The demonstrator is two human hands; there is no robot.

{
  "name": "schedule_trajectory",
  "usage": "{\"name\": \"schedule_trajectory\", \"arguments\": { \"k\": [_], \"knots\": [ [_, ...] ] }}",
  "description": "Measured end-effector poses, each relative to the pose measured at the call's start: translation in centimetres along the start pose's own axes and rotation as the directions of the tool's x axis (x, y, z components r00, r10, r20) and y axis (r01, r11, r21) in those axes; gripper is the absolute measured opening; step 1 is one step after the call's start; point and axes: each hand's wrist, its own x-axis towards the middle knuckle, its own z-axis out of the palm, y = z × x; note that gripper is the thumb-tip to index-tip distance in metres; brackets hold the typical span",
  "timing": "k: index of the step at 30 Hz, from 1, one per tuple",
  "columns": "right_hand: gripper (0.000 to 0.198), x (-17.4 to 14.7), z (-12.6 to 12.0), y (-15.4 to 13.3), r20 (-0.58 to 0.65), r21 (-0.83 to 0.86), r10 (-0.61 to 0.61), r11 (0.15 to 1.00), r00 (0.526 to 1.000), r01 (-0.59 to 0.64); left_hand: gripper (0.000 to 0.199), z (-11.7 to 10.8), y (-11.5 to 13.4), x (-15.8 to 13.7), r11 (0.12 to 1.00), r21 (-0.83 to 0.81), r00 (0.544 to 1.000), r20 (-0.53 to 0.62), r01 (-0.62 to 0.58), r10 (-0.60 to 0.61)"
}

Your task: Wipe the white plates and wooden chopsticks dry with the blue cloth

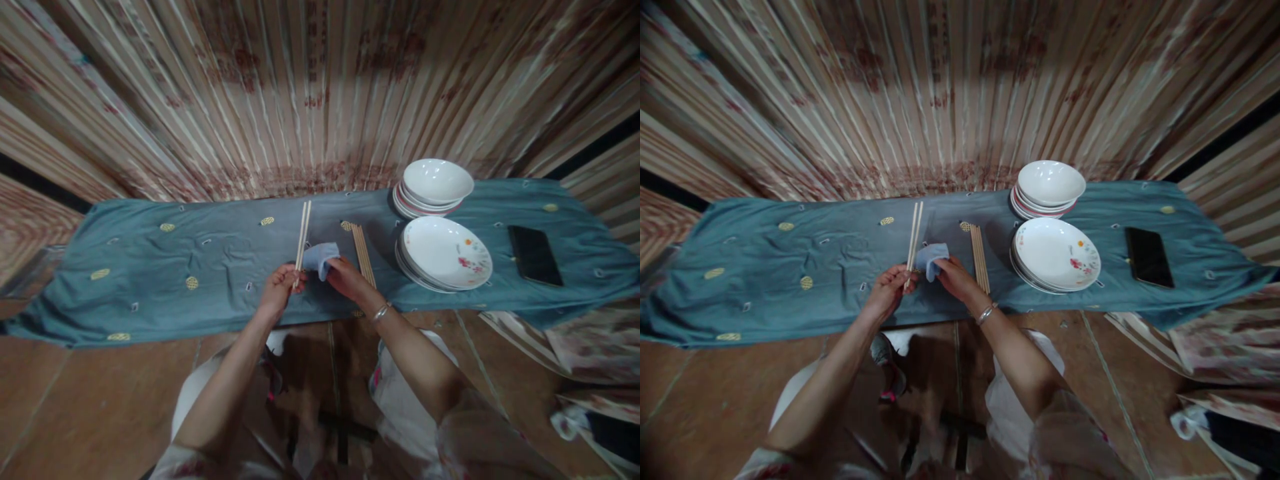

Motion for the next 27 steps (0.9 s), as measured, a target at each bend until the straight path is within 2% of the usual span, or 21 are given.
{"name": "schedule_trajectory", "arguments": {
  "k": [5,12,18,22,27],
  "knots": [
    [0.021,-0.2,0.7,0.4,0.04,0.06,0.029,0.998,0.999,-0.032,0.03,2.0,-0.6,-0.5,0.993,-0.107,0.991,0.129,0.05,-0.036],
    [0.024,-0.3,1.3,1.1,0.085,0.062,0.096,0.993,0.992,-0.101,0.036,2.4,-1.3,0.2,0.99,-0.133,0.995,0.095,0.038,-0.025],
    [0.02,0.1,1.4,1.6,-0.025,0.074,0.106,0.992,0.994,-0.104,0.035,2.1,-1.5,-0.2,0.996,-0.082,0.997,0.078,0.03,-0.024],
    [0.022,0.4,1.0,1.4,-0.092,0.063,0.064,0.996,0.994,-0.059,0.037,2.0,-1.3,-0.7,0.999,-0.038,0.995,0.092,0.036,-0.032],
    [0.023,1.2,-0.4,0.6,-0.239,0.093,0.017,0.996,0.971,0.006,0.041,1.9,-1.5,-1.2,0.997,0.011,0.991,0.117,0.07,-0.071]
  ]
}}
